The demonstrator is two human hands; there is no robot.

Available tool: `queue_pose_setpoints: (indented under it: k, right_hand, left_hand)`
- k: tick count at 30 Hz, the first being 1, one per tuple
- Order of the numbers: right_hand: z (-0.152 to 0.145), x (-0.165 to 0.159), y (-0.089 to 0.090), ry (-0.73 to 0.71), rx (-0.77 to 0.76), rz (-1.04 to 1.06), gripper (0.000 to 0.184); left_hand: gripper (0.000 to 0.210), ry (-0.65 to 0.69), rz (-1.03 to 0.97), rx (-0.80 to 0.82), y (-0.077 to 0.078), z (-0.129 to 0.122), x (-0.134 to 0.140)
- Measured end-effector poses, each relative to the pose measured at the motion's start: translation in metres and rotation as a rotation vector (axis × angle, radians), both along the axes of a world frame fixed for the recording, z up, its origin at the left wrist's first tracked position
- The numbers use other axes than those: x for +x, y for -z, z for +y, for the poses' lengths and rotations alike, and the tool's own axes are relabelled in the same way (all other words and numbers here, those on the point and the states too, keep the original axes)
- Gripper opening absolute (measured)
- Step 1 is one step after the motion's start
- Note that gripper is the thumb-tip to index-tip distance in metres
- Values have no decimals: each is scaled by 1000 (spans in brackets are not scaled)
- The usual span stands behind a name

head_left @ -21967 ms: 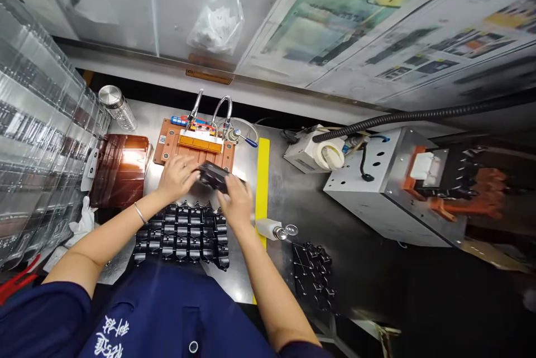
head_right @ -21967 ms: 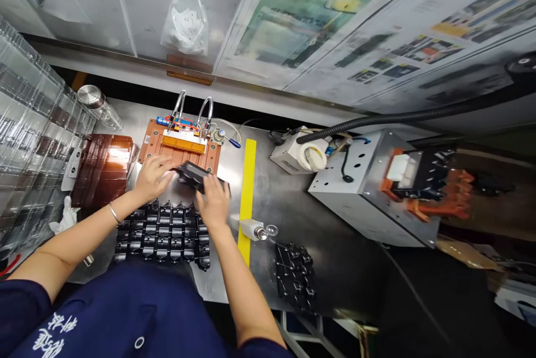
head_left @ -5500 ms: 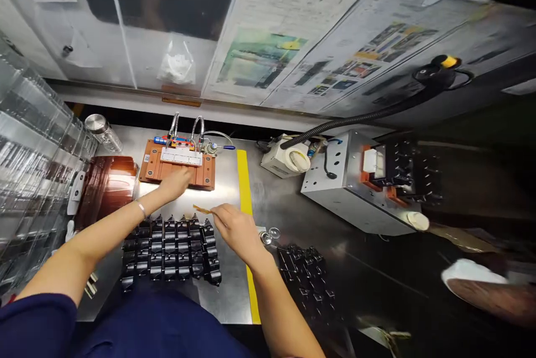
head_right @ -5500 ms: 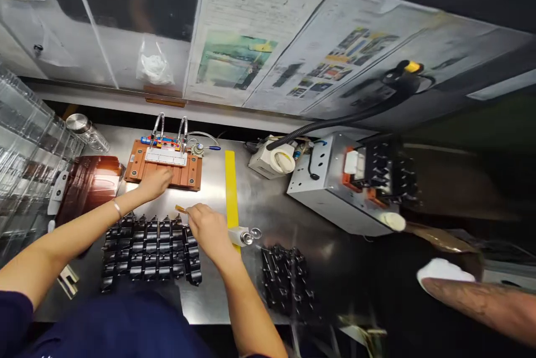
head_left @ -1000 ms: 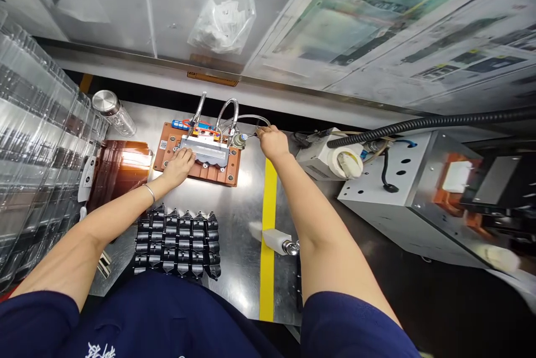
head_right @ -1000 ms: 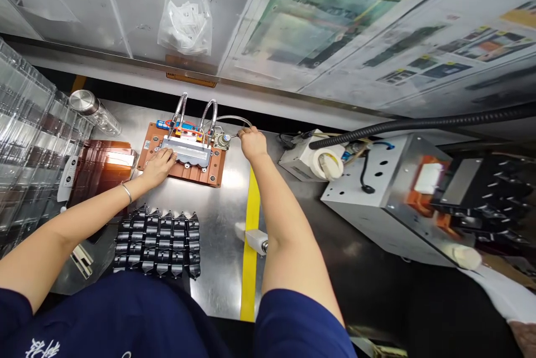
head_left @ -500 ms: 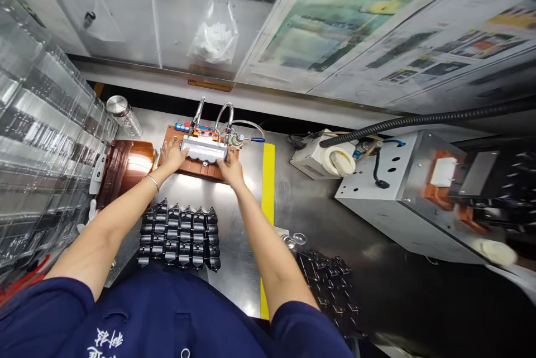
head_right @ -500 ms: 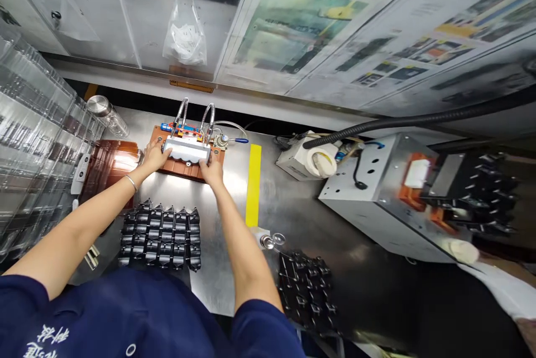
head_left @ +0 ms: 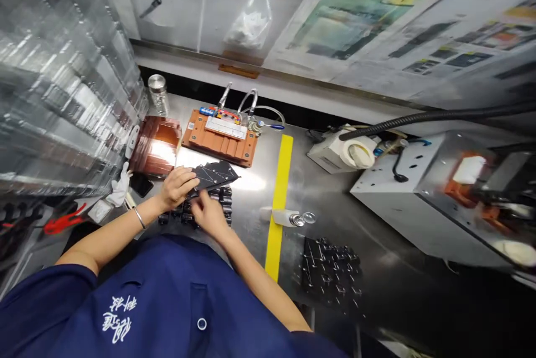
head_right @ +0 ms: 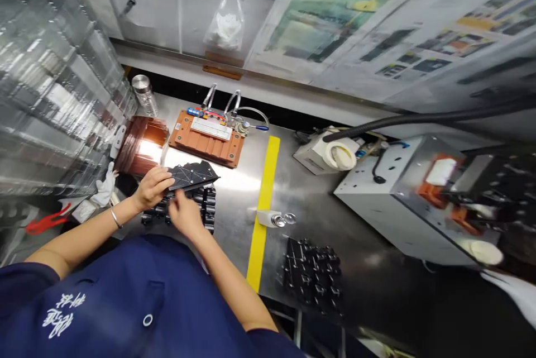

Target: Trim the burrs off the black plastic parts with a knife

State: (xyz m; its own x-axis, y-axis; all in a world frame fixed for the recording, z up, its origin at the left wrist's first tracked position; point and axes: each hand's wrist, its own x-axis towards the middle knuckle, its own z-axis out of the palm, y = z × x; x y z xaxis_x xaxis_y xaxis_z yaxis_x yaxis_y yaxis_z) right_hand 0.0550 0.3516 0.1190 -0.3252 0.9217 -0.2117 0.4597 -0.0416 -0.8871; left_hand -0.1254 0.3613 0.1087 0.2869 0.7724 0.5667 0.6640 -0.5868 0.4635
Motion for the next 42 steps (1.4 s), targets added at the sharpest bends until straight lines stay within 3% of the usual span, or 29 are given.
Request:
queue_pose_setpoints:
  k: [3, 6, 8, 11, 13, 16, 20, 23, 25, 27, 28, 31, 33, 36, 39, 42]
  right_hand:
    - [-23, -12, -21, -308, -133, 320, 37]
    - [-7, -1, -19, -211, -131, 448, 46]
    - [17, -2, -6, -111, -29, 319, 44]
    - [47, -34, 14, -252, 262, -75, 41]
    - [56, -70, 24, -384, 422, -267, 41]
    - [60, -126, 34, -467, 487, -363, 52]
    - [55, -170, 51, -559, 482, -489, 74]
    - [51, -173, 60, -604, 470, -532, 49]
    - [52, -167, 61, -622, 463, -529, 31]
    - [54, -160, 56, -618, 460, -515, 32]
    - [54, -155, 53, -609, 461, -504, 34]
    - [45, -140, 39, -603, 469, -441, 34]
    - [33, -128, 31, -625, 461, -379, 32]
    - [16, -113, 20, -660, 418, -274, 26]
    - [19, -106, 13, -631, 357, -159, 22]
    - [40, -106, 6, -418, 311, -101, 33]
  left_hand:
    - [32, 16, 101, 278, -37, -11, -20]
    - [39, -240, 198, 374, -101, -34, -60]
    - [45, -501, 278, 493, -151, -55, -92]
    - [56, -908, 321, 608, -214, -83, -139]
    - [57, -1073, 301, 530, -237, -92, -169]
    - [52, -1234, 350, 263, -246, -88, -204]
    - [42, -1225, 409, -144, -234, -78, -215]
    - [43, -1123, 260, -95, -209, -78, -186]
    - [37, -972, 34, -181, -180, -74, -159]
    - [34, -791, -245, -640, -142, -63, -138]
    - [35, -769, -407, -910, -120, -54, -132]
    - [45, -735, -534, -1133, -60, -16, -131]
    - [40, -700, -603, -1176, -31, 8, -136]
    - [28, -617, -688, -1172, -8, 28, -138]
    - [29, -503, -728, -1107, -2, 29, -126]
    - [29, -369, -720, -995, -6, 23, -107]
